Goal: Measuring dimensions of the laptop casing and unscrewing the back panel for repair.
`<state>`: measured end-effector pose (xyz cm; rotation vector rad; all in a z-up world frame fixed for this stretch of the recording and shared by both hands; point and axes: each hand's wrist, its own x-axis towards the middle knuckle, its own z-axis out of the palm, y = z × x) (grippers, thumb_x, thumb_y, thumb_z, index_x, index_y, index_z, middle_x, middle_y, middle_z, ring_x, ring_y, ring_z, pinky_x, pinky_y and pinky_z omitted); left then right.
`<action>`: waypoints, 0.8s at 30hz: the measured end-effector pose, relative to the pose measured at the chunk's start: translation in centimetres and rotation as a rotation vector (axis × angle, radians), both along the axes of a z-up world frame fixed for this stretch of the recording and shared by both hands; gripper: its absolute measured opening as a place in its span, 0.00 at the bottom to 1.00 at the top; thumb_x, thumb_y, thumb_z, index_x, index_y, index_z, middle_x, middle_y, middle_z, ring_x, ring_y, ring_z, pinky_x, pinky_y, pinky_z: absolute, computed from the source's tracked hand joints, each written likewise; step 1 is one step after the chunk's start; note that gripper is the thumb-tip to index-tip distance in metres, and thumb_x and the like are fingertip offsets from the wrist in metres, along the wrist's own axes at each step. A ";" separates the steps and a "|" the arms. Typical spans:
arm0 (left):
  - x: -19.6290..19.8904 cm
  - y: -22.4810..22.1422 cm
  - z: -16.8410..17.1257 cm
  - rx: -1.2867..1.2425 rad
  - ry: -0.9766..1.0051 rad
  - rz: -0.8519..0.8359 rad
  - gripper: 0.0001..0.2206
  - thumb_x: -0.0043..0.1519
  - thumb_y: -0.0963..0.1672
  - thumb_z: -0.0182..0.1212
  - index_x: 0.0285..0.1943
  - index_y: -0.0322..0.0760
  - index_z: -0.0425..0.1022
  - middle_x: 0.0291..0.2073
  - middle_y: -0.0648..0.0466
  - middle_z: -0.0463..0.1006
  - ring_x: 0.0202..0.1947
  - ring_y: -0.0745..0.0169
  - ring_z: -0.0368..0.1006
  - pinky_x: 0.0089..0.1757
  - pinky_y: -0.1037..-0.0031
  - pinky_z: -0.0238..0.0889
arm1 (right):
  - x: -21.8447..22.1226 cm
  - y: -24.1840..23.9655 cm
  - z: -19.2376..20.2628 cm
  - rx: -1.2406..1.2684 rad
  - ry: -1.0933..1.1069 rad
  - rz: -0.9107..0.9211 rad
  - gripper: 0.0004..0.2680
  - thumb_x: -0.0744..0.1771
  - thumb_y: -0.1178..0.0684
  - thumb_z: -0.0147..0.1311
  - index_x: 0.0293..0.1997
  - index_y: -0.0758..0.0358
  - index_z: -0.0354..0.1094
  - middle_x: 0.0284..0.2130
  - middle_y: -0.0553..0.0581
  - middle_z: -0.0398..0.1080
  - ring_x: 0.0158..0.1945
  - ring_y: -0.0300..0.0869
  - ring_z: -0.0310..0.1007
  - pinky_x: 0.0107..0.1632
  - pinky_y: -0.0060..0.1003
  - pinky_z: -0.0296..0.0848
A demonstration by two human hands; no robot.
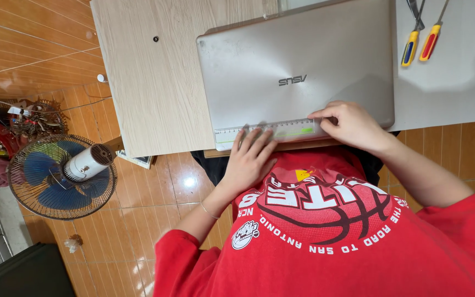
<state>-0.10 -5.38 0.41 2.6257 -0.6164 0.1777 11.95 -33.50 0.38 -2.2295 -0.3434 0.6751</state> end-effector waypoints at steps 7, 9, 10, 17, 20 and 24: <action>1.4 -5.0 -1.6 0.113 -0.041 -0.352 0.27 0.60 0.45 0.57 0.71 0.36 0.67 0.67 0.44 0.69 0.66 0.46 0.65 0.64 0.54 0.56 | 3.9 -0.4 0.9 -0.350 -0.031 0.476 0.17 0.64 0.53 0.45 0.56 0.37 0.76 0.46 0.55 0.76 0.49 0.50 0.76 0.48 0.46 0.75; 2.4 -7.5 -2.5 0.112 -0.083 -0.422 0.25 0.63 0.45 0.56 0.72 0.34 0.66 0.67 0.44 0.69 0.66 0.46 0.65 0.64 0.57 0.57 | 5.2 -0.3 0.5 -0.373 0.004 0.551 0.18 0.64 0.54 0.45 0.57 0.35 0.75 0.49 0.55 0.75 0.50 0.50 0.75 0.49 0.45 0.75; 2.9 -9.0 -3.1 0.057 -0.061 -0.443 0.25 0.63 0.45 0.55 0.71 0.32 0.66 0.66 0.41 0.69 0.65 0.46 0.65 0.62 0.59 0.58 | 5.8 -0.2 0.1 -0.354 0.063 0.617 0.19 0.64 0.55 0.43 0.58 0.35 0.74 0.52 0.53 0.76 0.52 0.49 0.75 0.52 0.45 0.74; 3.8 -17.6 -6.9 0.005 -0.154 -0.484 0.23 0.63 0.44 0.52 0.68 0.31 0.67 0.66 0.39 0.68 0.69 0.43 0.63 0.68 0.56 0.55 | 8.0 1.4 0.0 -0.472 0.230 0.765 0.25 0.62 0.62 0.41 0.59 0.34 0.75 0.55 0.51 0.75 0.55 0.49 0.75 0.57 0.42 0.72; 4.6 -17.0 -7.0 0.006 -0.144 -0.488 0.24 0.62 0.43 0.52 0.69 0.29 0.66 0.69 0.41 0.66 0.71 0.44 0.61 0.69 0.52 0.51 | 8.1 1.3 0.3 -0.444 0.228 0.773 0.23 0.63 0.61 0.41 0.59 0.36 0.75 0.54 0.50 0.76 0.53 0.49 0.76 0.56 0.41 0.72; 5.6 -16.1 -7.0 -0.002 -0.130 -0.440 0.23 0.63 0.43 0.52 0.69 0.28 0.66 0.70 0.40 0.63 0.71 0.41 0.59 0.70 0.50 0.48 | 8.1 1.0 -0.2 -0.487 0.293 0.748 0.24 0.64 0.62 0.40 0.60 0.34 0.74 0.49 0.53 0.80 0.48 0.49 0.79 0.53 0.41 0.74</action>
